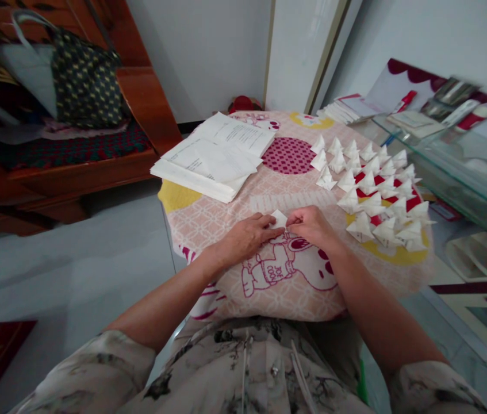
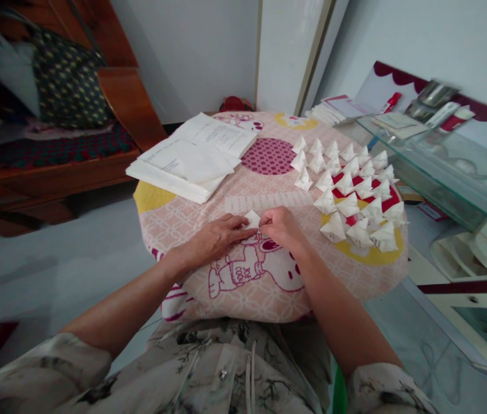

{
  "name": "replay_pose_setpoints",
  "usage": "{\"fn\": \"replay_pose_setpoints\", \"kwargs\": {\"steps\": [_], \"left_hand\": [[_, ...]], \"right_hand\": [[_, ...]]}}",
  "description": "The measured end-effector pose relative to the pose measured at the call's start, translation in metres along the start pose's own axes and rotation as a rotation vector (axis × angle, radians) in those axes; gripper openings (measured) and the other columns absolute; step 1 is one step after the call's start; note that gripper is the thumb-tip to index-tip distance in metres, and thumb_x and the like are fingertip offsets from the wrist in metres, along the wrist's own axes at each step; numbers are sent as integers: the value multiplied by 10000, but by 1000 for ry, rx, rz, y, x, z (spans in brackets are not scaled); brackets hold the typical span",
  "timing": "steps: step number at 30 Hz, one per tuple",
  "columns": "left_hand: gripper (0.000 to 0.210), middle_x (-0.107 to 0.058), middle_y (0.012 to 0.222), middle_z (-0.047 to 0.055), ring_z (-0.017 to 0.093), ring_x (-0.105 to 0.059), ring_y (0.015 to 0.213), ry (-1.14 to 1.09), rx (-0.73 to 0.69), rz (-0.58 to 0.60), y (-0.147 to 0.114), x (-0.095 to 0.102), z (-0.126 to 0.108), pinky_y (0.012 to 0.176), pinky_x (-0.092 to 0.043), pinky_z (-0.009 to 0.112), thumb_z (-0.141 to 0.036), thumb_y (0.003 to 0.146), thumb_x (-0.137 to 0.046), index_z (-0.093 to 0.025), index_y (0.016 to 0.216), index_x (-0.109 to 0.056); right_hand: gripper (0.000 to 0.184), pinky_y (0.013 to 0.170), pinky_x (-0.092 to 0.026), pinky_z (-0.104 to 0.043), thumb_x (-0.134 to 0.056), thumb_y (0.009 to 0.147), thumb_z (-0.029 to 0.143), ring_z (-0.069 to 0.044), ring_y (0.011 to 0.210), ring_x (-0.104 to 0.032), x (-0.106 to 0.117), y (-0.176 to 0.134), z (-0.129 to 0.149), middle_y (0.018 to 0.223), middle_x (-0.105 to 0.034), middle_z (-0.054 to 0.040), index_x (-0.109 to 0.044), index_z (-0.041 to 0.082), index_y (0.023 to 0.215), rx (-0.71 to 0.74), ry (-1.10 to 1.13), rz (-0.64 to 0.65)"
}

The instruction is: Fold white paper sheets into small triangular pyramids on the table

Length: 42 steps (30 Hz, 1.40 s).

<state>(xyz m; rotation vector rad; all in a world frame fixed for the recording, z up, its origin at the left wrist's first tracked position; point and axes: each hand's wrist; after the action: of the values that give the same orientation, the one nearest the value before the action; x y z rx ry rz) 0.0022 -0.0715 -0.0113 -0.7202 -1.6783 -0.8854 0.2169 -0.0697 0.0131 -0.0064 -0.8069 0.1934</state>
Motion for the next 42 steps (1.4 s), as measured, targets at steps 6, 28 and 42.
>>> {"fn": "replay_pose_setpoints", "kwargs": {"steps": [6,28,42], "left_hand": [[449,-603,1276,124,236,-575,1093,-11,1,-12,0,0,0,912,-517,362,-104,945,-461,-233,1347,-613],[421,-674,1245,104,230,-620,1134,-140,-20,-126,-10,-5,15,954,-533,374,-65,919,-469,-212,1250,-683],[383,-712,1209,111,219,-667,1121,-248,76,-320,-26,-10,24,956,-568,379,-60,890,-474,-161,1158,-728]], "right_hand": [[123,510,-373,-231,-608,629,65,-121,513,-540,-1,4,5,537,-616,6,-694,152,614,-31,-59,-20],[123,439,-350,-189,-605,693,89,-94,454,-528,-13,8,4,524,-615,17,-711,149,708,-82,96,13],[67,548,-367,-248,-697,705,118,-140,576,-576,-23,9,31,593,-661,-12,-741,162,678,-57,-217,-38]]}}
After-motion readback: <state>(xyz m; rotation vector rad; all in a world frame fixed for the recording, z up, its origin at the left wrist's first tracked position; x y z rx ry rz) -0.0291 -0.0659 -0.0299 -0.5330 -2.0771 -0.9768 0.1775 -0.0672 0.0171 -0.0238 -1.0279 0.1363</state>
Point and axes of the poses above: each hand's wrist, its own y-axis towards the middle knuckle, its own x-axis out of the back of the hand, z = x × y
